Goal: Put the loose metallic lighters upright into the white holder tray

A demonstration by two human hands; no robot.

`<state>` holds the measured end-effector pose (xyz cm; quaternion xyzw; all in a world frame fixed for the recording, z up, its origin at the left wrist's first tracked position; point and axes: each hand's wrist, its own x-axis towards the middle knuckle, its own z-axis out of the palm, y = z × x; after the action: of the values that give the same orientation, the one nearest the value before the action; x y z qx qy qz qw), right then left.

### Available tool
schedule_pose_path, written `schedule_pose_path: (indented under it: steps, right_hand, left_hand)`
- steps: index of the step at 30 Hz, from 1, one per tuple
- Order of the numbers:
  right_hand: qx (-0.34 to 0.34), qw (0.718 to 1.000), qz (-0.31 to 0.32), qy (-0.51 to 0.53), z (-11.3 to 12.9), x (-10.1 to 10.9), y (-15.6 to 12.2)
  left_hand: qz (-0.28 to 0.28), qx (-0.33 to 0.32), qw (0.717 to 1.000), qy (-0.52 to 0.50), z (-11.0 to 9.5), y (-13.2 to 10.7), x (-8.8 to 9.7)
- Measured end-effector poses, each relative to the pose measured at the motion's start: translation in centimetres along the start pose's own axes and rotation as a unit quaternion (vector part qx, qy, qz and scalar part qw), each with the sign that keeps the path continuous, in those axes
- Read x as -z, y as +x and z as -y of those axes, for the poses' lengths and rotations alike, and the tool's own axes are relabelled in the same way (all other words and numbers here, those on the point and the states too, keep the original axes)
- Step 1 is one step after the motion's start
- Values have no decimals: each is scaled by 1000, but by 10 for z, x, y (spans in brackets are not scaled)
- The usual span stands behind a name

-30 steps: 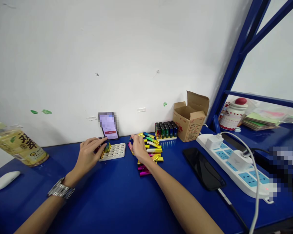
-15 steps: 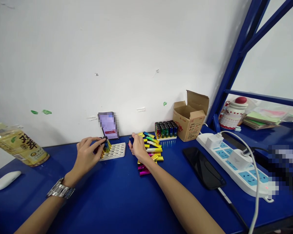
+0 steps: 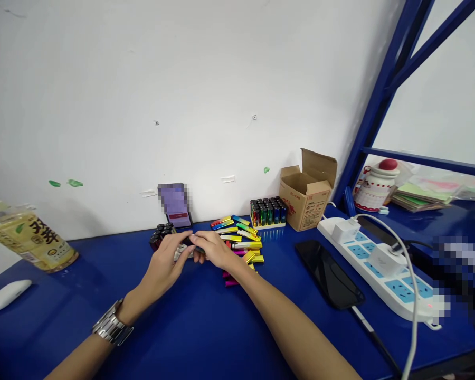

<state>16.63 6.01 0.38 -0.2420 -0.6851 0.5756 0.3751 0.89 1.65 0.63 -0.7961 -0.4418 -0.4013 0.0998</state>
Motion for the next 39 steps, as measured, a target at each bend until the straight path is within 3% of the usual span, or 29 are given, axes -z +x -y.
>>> schedule_pose_path:
  steps: [2,8,15,20,25,32,39]
  right_hand:
    - [4,1000,9,-3,1,-1,-2]
    - [51,992,-111,-21,-3,0,3]
    - [48,993,-107,18,-9,0,7]
    - [37,994,-105,0,-5,0,4]
    - [29,993,-105,-38,-2,0,3]
    - [23,993,-100,-54,-5,0,4]
    - [22,992,-104,-71,-4,0,4]
  left_hand:
    - [2,15,1000,-25,0,1,0]
    - [-78,80,993,37,24,6,17]
    - [-18,-50,993,110,53,5,33]
    - [-1,-57,996,63,52,4,32]
    - [11,-33,994,104,51,6,32]
    - [-36,27,998,50,56,4,27]
    - [-47,28,987,149,50,7,36]
